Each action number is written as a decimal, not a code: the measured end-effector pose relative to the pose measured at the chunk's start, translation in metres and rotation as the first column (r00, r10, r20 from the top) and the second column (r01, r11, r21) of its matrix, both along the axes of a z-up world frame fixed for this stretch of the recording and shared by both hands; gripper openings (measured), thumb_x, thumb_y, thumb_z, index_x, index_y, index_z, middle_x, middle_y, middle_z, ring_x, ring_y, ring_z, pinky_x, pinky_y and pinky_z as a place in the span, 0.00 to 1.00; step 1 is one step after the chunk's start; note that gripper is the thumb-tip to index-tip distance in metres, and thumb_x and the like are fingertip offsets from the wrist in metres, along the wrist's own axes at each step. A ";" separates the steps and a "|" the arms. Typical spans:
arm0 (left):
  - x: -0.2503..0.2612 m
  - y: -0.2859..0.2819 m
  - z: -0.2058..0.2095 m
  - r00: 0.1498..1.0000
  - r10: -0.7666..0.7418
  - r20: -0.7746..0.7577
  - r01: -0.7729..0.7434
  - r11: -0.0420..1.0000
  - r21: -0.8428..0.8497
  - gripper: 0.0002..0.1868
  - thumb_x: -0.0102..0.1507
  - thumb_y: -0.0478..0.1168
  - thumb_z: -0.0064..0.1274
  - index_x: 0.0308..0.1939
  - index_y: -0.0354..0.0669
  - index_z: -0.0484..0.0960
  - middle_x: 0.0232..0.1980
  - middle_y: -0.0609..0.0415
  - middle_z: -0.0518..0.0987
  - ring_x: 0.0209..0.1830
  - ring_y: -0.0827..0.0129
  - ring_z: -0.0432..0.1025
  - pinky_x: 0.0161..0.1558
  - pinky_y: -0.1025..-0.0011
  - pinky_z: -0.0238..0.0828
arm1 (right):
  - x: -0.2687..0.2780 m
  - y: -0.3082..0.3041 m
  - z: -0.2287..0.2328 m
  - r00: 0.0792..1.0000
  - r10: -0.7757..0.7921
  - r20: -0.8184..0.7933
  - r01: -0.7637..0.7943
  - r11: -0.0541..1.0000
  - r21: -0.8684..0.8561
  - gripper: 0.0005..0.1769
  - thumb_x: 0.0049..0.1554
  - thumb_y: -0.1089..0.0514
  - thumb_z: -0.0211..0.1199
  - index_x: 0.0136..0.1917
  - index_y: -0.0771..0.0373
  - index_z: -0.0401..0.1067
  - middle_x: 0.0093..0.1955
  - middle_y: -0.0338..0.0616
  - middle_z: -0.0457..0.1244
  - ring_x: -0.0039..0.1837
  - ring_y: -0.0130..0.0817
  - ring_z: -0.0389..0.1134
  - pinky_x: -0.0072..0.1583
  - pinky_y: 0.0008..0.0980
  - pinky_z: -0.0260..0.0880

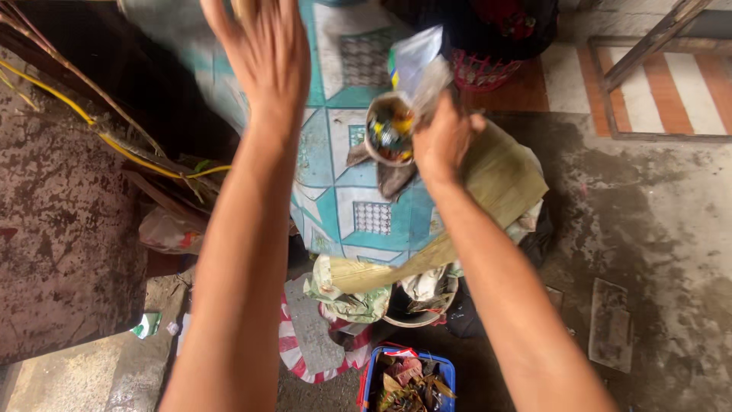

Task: The person picks up trash, dried leaves, and plastic toys from a concrete floor by hand and using a dustpan, puts them into a blue bin, and folds a patterned mat.

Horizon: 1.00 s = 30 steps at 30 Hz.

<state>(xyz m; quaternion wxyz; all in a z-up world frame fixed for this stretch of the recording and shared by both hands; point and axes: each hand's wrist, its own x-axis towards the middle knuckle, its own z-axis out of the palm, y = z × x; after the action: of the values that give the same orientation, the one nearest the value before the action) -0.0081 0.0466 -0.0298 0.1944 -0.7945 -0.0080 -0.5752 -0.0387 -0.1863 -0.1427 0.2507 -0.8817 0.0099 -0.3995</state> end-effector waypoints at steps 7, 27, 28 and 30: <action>-0.059 -0.008 -0.234 0.592 -0.449 -0.669 0.192 0.885 -0.425 0.25 0.66 0.39 0.49 0.68 0.59 0.74 0.73 0.51 0.69 0.72 0.53 0.59 0.71 0.35 0.40 | 0.049 0.014 -0.117 0.981 -0.103 -0.165 0.074 0.982 -0.173 0.23 0.45 0.65 0.70 0.55 0.62 0.74 0.38 0.58 0.68 0.47 0.53 0.69 0.59 0.49 0.54; -0.108 -0.012 -0.248 0.518 -0.530 -0.671 0.158 0.831 -0.534 0.33 0.54 0.54 0.68 0.59 0.48 0.74 0.51 0.54 0.79 0.59 0.56 0.68 0.66 0.44 0.48 | -0.021 -0.055 -0.066 0.985 0.123 -0.120 -0.062 0.905 0.421 0.17 0.52 0.66 0.74 0.55 0.65 0.77 0.49 0.45 0.75 0.50 0.26 0.74 0.52 0.34 0.72; -0.113 -0.016 -0.249 0.518 -0.532 -0.670 0.152 0.828 -0.539 0.33 0.55 0.54 0.68 0.58 0.48 0.74 0.50 0.54 0.79 0.59 0.56 0.68 0.66 0.43 0.47 | -0.028 -0.057 -0.064 0.985 0.121 -0.119 -0.069 0.925 0.374 0.18 0.51 0.66 0.75 0.54 0.65 0.77 0.48 0.45 0.74 0.49 0.26 0.74 0.51 0.34 0.72; -0.124 -0.023 -0.250 0.515 -0.532 -0.672 0.135 0.825 -0.549 0.32 0.55 0.54 0.68 0.58 0.49 0.74 0.48 0.55 0.80 0.58 0.56 0.69 0.68 0.40 0.45 | -0.041 -0.058 -0.060 0.988 0.121 -0.091 -0.074 0.910 0.407 0.17 0.50 0.66 0.75 0.53 0.66 0.76 0.47 0.43 0.74 0.49 0.26 0.73 0.50 0.35 0.72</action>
<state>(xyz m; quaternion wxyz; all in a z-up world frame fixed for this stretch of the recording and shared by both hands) -0.1326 0.0232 -0.2797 -0.1214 -0.9727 0.1118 -0.1630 -0.0792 -0.2444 -0.2027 0.4453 -0.8321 0.0619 -0.3247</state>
